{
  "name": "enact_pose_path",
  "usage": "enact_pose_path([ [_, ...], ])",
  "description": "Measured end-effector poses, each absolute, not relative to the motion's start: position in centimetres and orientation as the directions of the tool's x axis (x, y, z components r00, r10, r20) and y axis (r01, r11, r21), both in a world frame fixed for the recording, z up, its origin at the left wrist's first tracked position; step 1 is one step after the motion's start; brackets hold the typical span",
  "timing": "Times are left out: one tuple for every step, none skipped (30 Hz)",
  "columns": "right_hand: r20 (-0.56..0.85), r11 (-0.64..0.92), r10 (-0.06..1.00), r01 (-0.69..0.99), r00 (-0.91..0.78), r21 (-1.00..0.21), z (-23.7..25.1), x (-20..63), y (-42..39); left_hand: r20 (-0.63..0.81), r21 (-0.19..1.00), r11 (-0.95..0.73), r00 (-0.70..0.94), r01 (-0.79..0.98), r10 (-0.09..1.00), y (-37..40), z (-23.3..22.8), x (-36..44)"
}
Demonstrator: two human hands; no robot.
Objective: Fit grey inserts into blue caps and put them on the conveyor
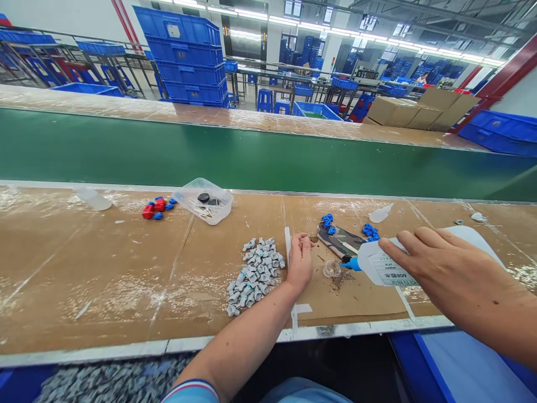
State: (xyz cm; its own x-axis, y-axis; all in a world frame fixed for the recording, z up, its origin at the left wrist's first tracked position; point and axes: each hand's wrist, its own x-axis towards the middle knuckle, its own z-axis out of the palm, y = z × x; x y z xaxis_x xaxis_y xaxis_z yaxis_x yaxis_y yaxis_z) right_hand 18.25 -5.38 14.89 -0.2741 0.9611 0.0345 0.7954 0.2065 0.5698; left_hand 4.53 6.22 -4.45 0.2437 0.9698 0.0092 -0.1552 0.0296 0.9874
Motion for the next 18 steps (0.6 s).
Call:
enact_pose_path([
  [0.032, 0.209, 0.959, 0.779, -0.281, 0.592, 14.97, 18.16, -5.35, 0.012, 0.988, 0.027, 0.243, -0.155, 0.97, 6.21, -4.48, 4.55],
  [0.028, 0.214, 0.956, 0.763, -0.29, 0.61, 15.04, 18.08, -5.32, 0.014, 0.987, 0.025, 0.241, -0.156, 0.97, 6.2, -4.51, 4.58],
  [0.026, 0.22, 0.953, 0.753, -0.301, 0.621, 15.11, 18.0, -5.29, 0.013, 0.987, 0.025, 0.237, -0.159, 0.971, 6.19, -4.53, 4.61],
  [0.026, 0.227, 0.95, 0.747, -0.31, 0.626, 15.17, 17.93, -5.27, 0.012, 0.986, 0.027, 0.232, -0.163, 0.973, 6.17, -4.55, 4.64],
  [0.027, 0.229, 0.949, 0.745, -0.314, 0.626, 15.19, 17.88, -5.25, 0.01, 0.986, 0.029, 0.229, -0.166, 0.973, 6.16, -4.56, 4.67],
  [0.028, 0.228, 0.95, 0.749, -0.312, 0.622, 15.19, 17.85, -5.25, 0.008, 0.986, 0.031, 0.228, -0.167, 0.974, 6.15, -4.57, 4.69],
  [0.026, 0.223, 0.953, 0.758, -0.301, 0.613, 15.16, 17.82, -5.25, 0.006, 0.986, 0.033, 0.229, -0.166, 0.974, 6.15, -4.59, 4.7],
  [0.017, 0.22, 0.958, 0.769, -0.287, 0.601, 15.11, 17.8, -5.24, 0.005, 0.986, 0.034, 0.231, -0.165, 0.973, 6.16, -4.6, 4.71],
  [0.005, 0.214, 0.963, 0.78, -0.268, 0.588, 15.05, 17.78, -5.24, 0.004, 0.986, 0.035, 0.231, -0.165, 0.973, 6.17, -4.62, 4.72],
  [-0.007, 0.208, 0.968, 0.789, -0.25, 0.578, 14.99, 17.74, -5.22, 0.003, 0.986, 0.036, 0.232, -0.165, 0.973, 6.19, -4.64, 4.72],
  [-0.018, 0.204, 0.972, 0.793, -0.236, 0.574, 14.93, 17.7, -5.19, 0.002, 0.986, 0.037, 0.232, -0.165, 0.973, 6.2, -4.66, 4.71],
  [-0.028, 0.203, 0.973, 0.79, -0.229, 0.578, 14.89, 17.65, -5.14, 0.001, 0.986, 0.038, 0.234, -0.163, 0.972, 6.22, -4.68, 4.71],
  [-0.036, 0.206, 0.973, 0.781, -0.229, 0.59, 14.85, 17.58, -5.09, 0.0, 0.986, 0.039, 0.235, -0.16, 0.972, 6.24, -4.69, 4.7],
  [-0.036, 0.211, 0.971, 0.769, -0.238, 0.603, 14.83, 17.51, -5.03, -0.001, 0.987, 0.039, 0.237, -0.157, 0.972, 6.25, -4.69, 4.68],
  [-0.036, 0.221, 0.967, 0.759, -0.252, 0.612, 14.81, 17.44, -4.97, -0.003, 0.987, 0.04, 0.238, -0.154, 0.971, 6.26, -4.69, 4.67],
  [-0.034, 0.23, 0.963, 0.754, -0.266, 0.615, 14.79, 17.37, -4.92, -0.004, 0.988, 0.041, 0.241, -0.151, 0.97, 6.26, -4.68, 4.65],
  [-0.028, 0.236, 0.961, 0.758, -0.276, 0.608, 14.78, 17.3, -4.86, -0.005, 0.988, 0.042, 0.245, -0.149, 0.97, 6.26, -4.65, 4.64],
  [-0.018, 0.236, 0.96, 0.77, -0.281, 0.593, 14.76, 17.24, -4.81, -0.006, 0.988, 0.044, 0.247, -0.149, 0.969, 6.25, -4.63, 4.63],
])
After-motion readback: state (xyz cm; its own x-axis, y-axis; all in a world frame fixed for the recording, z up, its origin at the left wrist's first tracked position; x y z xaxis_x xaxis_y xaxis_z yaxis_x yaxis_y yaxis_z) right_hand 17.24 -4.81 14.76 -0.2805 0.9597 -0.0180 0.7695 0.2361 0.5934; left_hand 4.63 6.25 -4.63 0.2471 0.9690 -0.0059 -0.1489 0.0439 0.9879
